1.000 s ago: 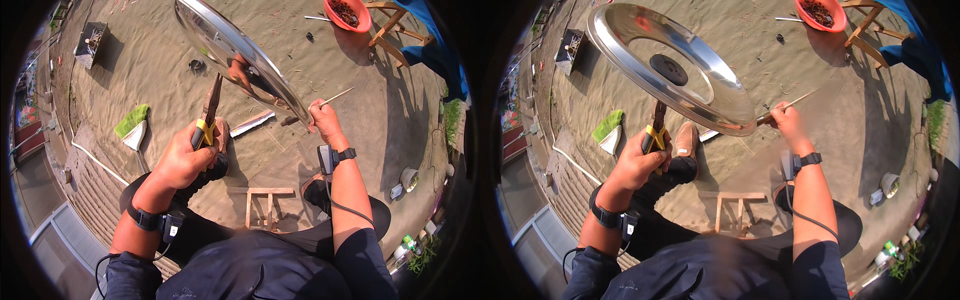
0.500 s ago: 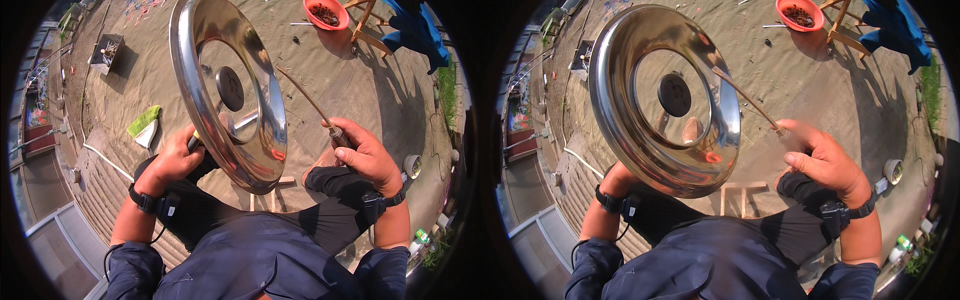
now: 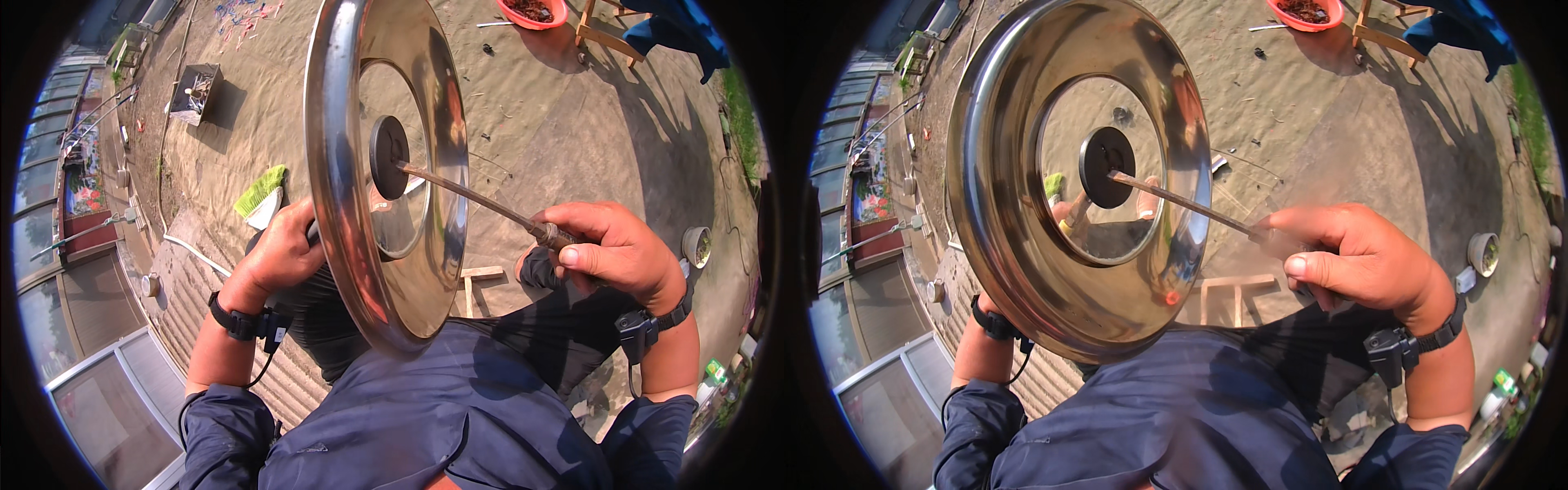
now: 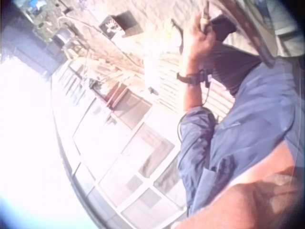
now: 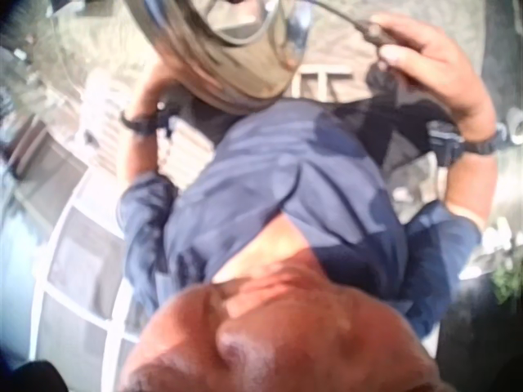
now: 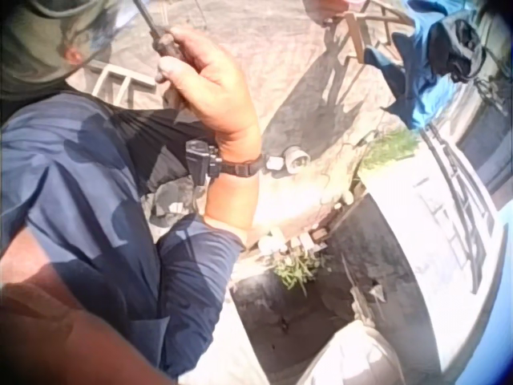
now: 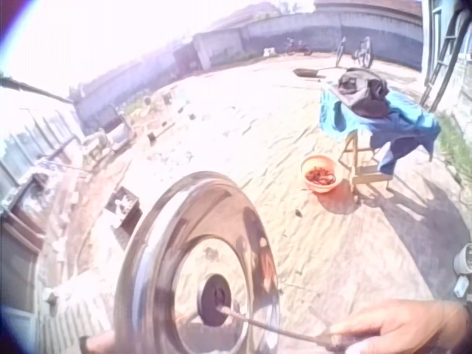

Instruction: The person repairs a metal pot lid by using pliers and a screwdriver to tighten or adjust the handle assembly.

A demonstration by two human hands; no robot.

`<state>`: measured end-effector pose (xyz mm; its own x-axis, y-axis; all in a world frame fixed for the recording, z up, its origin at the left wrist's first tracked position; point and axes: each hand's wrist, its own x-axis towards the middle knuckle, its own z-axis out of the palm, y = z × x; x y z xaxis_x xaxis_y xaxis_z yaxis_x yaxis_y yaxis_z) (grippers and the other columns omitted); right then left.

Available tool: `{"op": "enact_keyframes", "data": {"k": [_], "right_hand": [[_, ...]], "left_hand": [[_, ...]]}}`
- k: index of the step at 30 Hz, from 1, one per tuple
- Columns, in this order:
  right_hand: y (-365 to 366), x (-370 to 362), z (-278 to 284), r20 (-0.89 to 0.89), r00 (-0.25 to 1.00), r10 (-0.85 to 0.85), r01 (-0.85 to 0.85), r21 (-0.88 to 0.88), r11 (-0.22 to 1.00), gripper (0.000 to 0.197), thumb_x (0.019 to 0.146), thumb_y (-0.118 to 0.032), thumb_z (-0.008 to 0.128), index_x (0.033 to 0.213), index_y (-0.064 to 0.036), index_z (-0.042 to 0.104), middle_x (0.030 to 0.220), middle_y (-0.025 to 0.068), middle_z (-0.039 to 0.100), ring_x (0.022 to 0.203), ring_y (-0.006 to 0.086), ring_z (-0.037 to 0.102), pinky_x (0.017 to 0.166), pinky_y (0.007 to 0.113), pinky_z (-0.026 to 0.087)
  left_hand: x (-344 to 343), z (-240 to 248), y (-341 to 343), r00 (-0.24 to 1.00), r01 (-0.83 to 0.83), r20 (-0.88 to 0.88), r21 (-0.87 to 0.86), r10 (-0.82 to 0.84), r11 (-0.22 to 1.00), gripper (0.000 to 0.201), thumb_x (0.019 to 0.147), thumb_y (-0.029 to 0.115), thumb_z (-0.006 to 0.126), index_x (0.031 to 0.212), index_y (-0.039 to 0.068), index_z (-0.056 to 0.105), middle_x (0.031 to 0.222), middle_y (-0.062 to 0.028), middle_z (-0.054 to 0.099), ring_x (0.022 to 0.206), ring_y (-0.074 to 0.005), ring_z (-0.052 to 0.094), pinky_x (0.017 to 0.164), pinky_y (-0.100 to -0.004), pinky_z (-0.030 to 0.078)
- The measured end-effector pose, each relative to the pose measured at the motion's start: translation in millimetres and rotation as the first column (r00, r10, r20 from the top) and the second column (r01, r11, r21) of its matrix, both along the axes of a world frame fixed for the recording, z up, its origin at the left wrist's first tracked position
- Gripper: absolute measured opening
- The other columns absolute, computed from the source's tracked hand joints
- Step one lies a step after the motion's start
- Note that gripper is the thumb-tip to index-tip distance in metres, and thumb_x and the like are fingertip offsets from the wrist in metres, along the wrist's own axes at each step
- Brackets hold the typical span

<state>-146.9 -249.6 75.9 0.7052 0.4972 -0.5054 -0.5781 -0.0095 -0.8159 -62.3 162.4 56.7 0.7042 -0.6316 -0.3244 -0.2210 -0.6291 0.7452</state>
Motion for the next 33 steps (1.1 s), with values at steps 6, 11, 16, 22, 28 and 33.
{"op": "enact_keyframes", "data": {"k": [6, 11, 16, 22, 28, 33], "right_hand": [[1, -4, -13, -0.095, 0.995, 0.018, 0.002, 0.200, 0.980, 0.045, 0.100, -0.025, 0.060, 0.133, 0.0054, 0.056, 0.078, 0.0069, 0.062, 0.053, 0.0110, 0.057, 0.049, 0.024, 0.044], [5, -12, -22, -0.179, 0.984, -0.008, 0.054, 0.253, 0.966, 0.052, 0.095, -0.021, 0.062, 0.133, 0.0125, 0.052, 0.077, 0.0111, 0.063, 0.049, 0.0113, 0.053, 0.051, 0.023, 0.041], [4, -14, -35, -0.165, 0.985, 0.047, 0.014, 0.350, 0.937, 0.046, 0.099, -0.021, 0.058, 0.134, 0.0071, 0.055, 0.078, 0.0083, 0.060, 0.052, 0.0125, 0.056, 0.048, 0.024, 0.043], [5, -19, -37, -0.187, 0.981, 0.057, 0.008, 0.333, 0.943, 0.043, 0.098, -0.020, 0.058, 0.133, 0.0054, 0.058, 0.078, 0.0070, 0.059, 0.052, 0.0118, 0.055, 0.049, 0.024, 0.043], [6, -21, -32, -0.115, 0.993, 0.033, -0.007, 0.217, 0.976, 0.041, 0.099, -0.020, 0.058, 0.131, 0.0045, 0.059, 0.077, 0.0060, 0.059, 0.051, 0.0109, 0.053, 0.049, 0.023, 0.041], [-3, -20, -38, -0.092, 0.991, 0.093, -0.057, 0.336, 0.940, 0.033, 0.099, -0.018, 0.058, 0.123, 0.0046, 0.063, 0.070, 0.0035, 0.057, 0.049, 0.0092, 0.051, 0.049, 0.023, 0.038]], "left_hand": [[0, 3, 1, 0.991, 0.016, 0.135, 0.024, -0.020, 1.000, 0.035, 0.079, -0.003, 0.061, 0.114, 0.002, 0.061, 0.099, -0.0181, 0.066, 0.096, -0.0380, 0.066, 0.084, -0.0397, 0.052], [2, 9, 1, 0.998, -0.060, 0.031, 0.006, 0.060, 0.998, 0.033, 0.075, -0.005, 0.060, 0.108, 0.001, 0.060, 0.091, -0.0164, 0.062, 0.086, -0.0381, 0.063, 0.077, -0.0406, 0.051], [1, 1, 12, 0.997, -0.067, 0.046, 0.016, 0.067, 0.998, 0.036, 0.074, -0.004, 0.060, 0.110, 0.001, 0.060, 0.094, -0.0178, 0.062, 0.089, -0.0413, 0.062, 0.078, -0.0424, 0.051], [5, 12, 2, 0.950, 0.127, 0.272, 0.114, -0.154, 0.985, 0.038, 0.074, -0.004, 0.060, 0.111, 0.002, 0.060, 0.096, -0.0175, 0.062, 0.093, -0.0411, 0.063, 0.079, -0.0424, 0.051], [3, 16, 4, 0.953, 0.148, 0.239, 0.170, -0.187, 0.974, 0.037, 0.073, -0.003, 0.061, 0.110, 0.003, 0.060, 0.096, -0.0167, 0.061, 0.091, -0.0409, 0.062, 0.077, -0.0437, 0.051], [8, 23, 1, 0.915, 0.191, 0.310, 0.229, -0.257, 0.955, 0.041, 0.071, -0.002, 0.063, 0.111, 0.002, 0.059, 0.092, -0.0167, 0.059, 0.086, -0.0414, 0.061, 0.073, -0.0459, 0.050]]}}
